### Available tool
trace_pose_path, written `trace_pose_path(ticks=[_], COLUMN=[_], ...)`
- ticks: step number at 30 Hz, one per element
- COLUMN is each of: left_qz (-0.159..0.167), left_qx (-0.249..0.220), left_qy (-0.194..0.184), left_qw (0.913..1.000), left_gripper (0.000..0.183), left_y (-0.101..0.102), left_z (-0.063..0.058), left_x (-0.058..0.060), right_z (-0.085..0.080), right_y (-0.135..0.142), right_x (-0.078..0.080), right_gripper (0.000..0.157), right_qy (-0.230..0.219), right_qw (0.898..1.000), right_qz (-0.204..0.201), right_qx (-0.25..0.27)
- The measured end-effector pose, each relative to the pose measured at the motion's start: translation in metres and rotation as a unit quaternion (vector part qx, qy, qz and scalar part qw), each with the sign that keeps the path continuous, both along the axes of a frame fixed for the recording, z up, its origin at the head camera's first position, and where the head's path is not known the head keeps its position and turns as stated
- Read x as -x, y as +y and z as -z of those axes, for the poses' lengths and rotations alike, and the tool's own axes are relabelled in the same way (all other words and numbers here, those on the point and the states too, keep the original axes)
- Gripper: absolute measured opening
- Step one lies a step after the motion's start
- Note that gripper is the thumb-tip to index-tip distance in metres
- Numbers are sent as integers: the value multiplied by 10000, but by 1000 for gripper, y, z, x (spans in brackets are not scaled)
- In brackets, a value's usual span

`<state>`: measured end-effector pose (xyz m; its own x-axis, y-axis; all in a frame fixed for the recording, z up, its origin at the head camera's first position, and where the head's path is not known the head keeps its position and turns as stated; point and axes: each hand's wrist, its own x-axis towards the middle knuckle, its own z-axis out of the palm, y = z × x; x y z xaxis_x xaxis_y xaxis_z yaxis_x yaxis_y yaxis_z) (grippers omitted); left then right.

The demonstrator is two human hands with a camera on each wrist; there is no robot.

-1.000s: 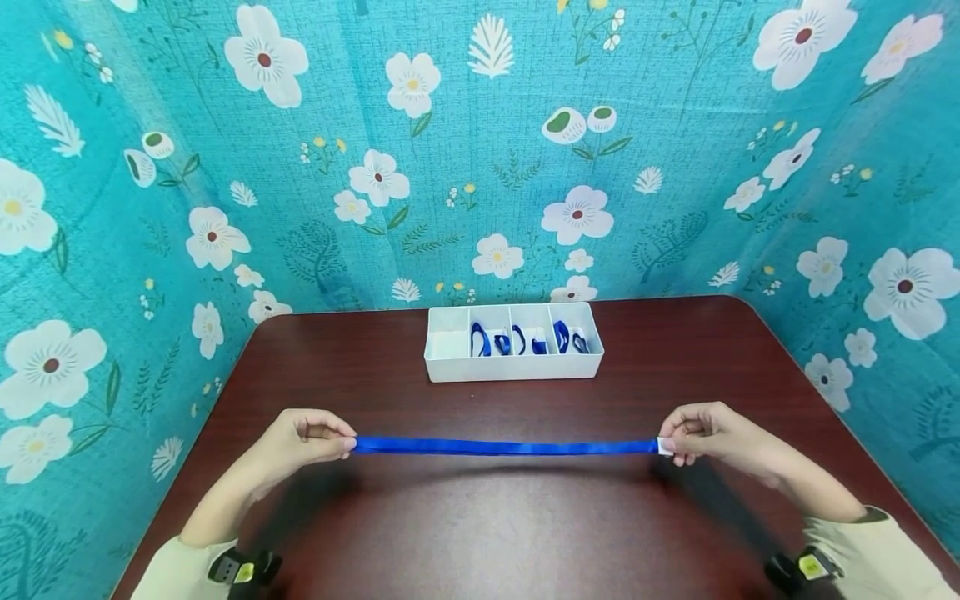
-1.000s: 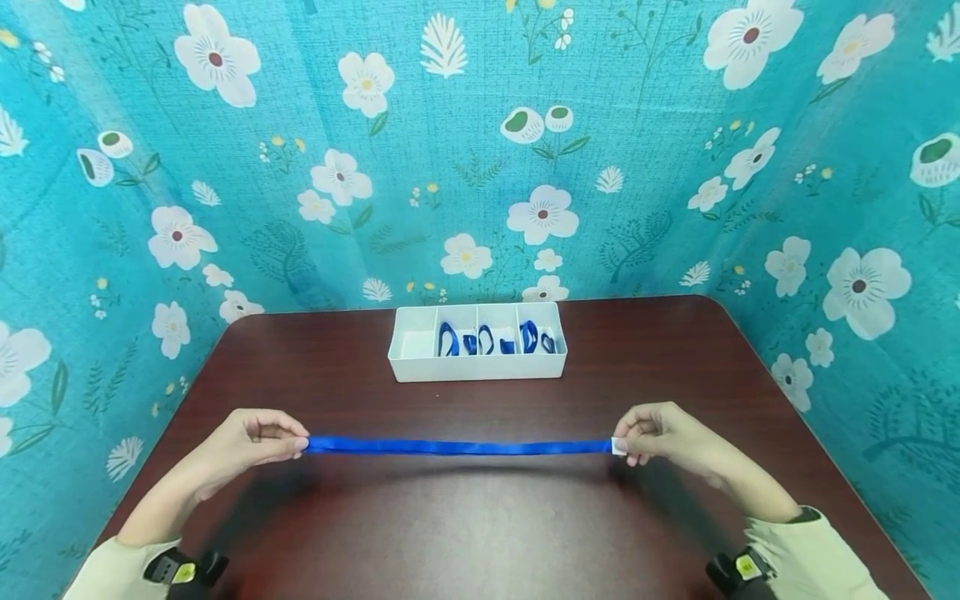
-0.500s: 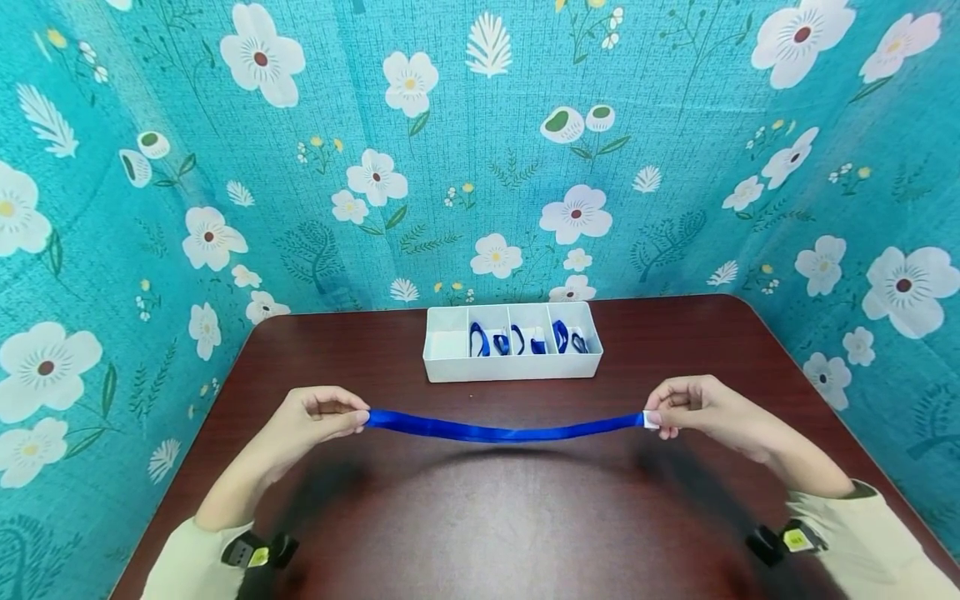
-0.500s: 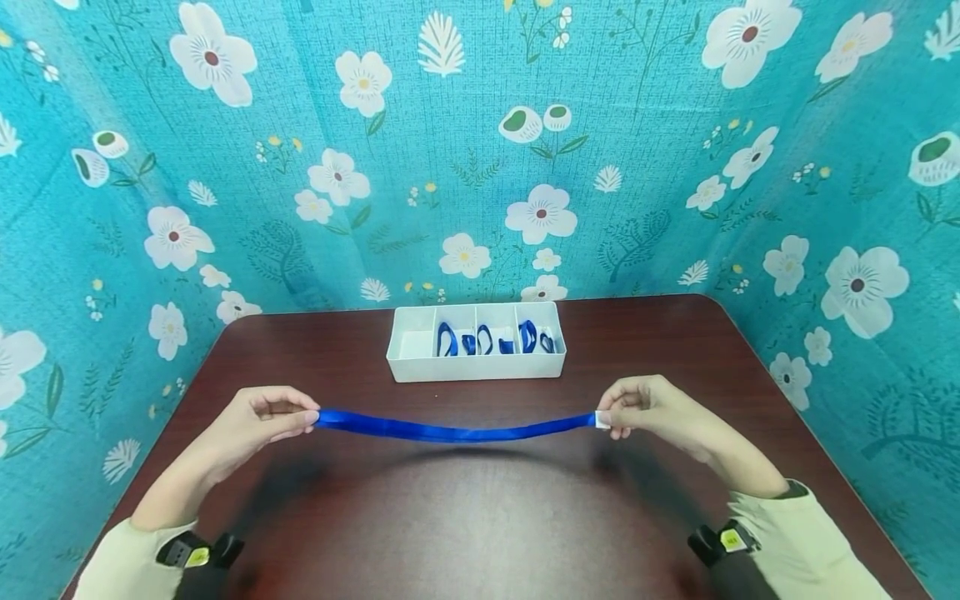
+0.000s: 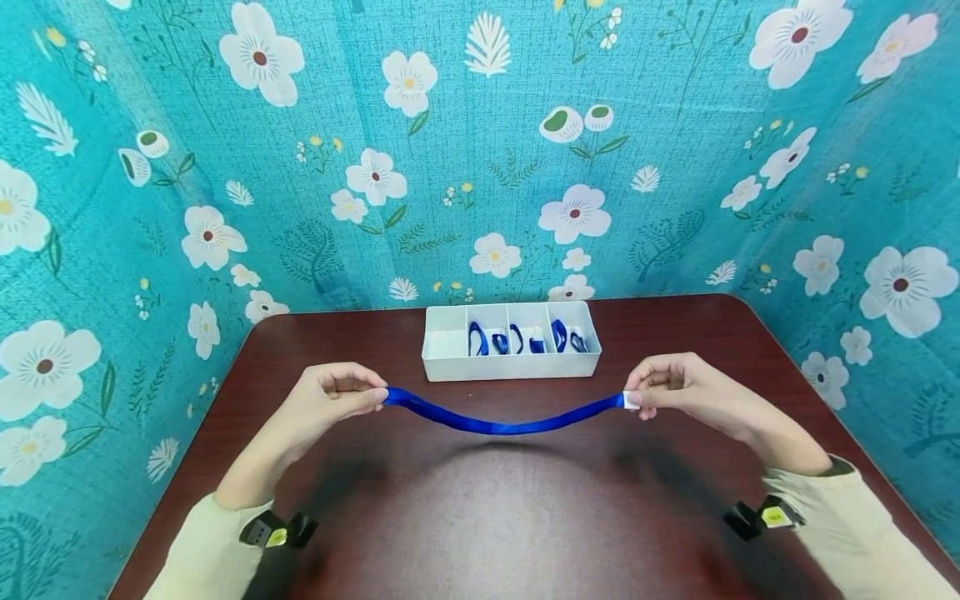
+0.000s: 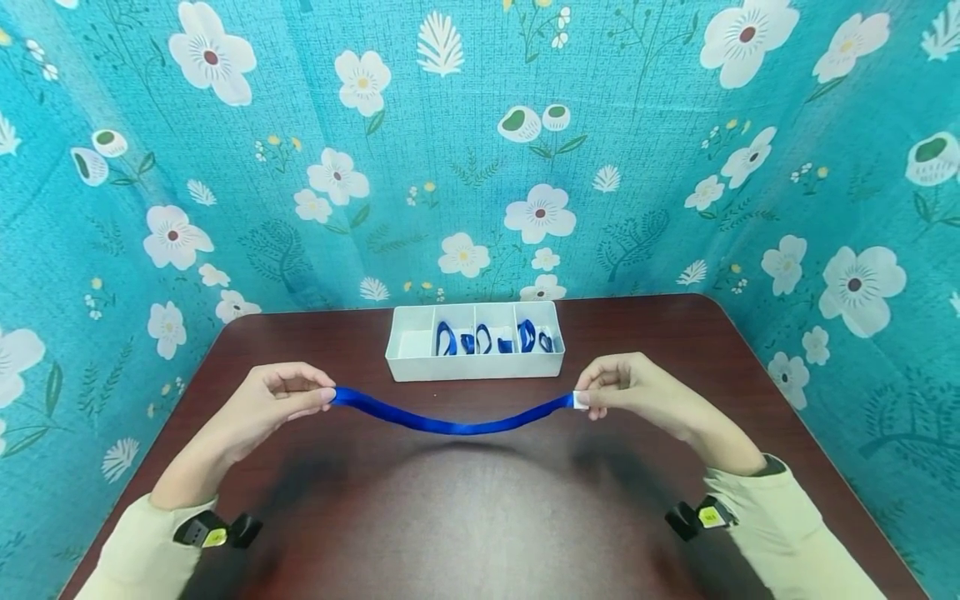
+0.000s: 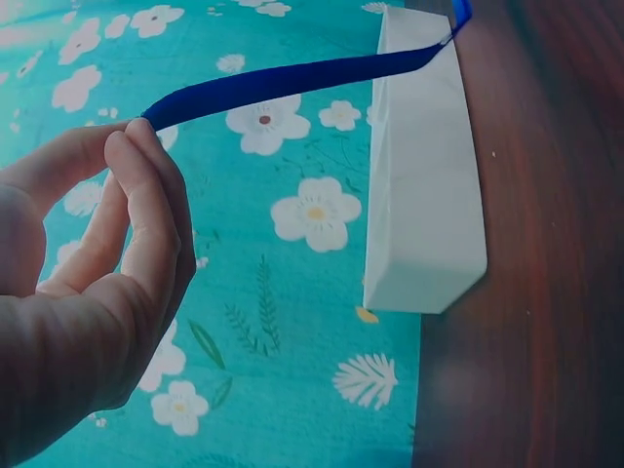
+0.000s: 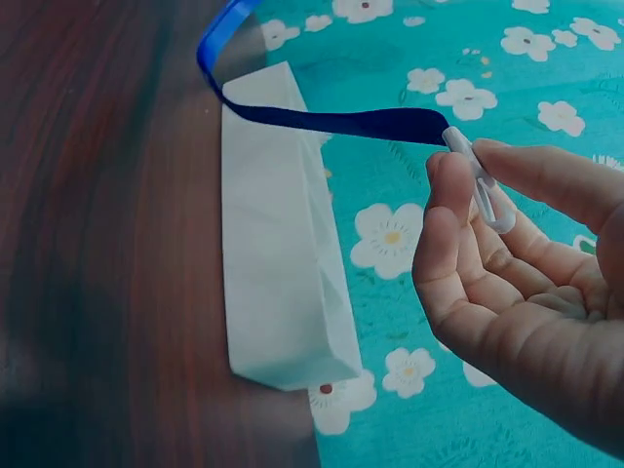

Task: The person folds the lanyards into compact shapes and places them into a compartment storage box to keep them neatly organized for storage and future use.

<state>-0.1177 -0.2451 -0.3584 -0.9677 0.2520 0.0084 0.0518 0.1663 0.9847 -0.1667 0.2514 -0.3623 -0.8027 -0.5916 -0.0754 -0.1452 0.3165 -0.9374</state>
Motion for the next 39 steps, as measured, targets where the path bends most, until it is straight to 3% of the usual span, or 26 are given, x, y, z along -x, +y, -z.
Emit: trace_pose_path(ticks=[16, 25, 39], left_qz=[98, 285, 318], left_qx=[44, -24, -67], left_qy=[8, 154, 374], left_qw=[9999, 9995, 9988], left_gripper=[25, 22, 17], left_y=[26, 46, 72], left_z=[-17, -24, -25], left_x=[11, 17, 20], right_z=[-16, -20, -30], right_y=[-22, -40, -69], right_x=[1, 4, 3], right_gripper=[17, 13, 11], right_qy=[-41, -85, -103], right_qw=[10000, 9985, 9956], right_qz=[-24, -308, -479], right_qx=[69, 453, 795])
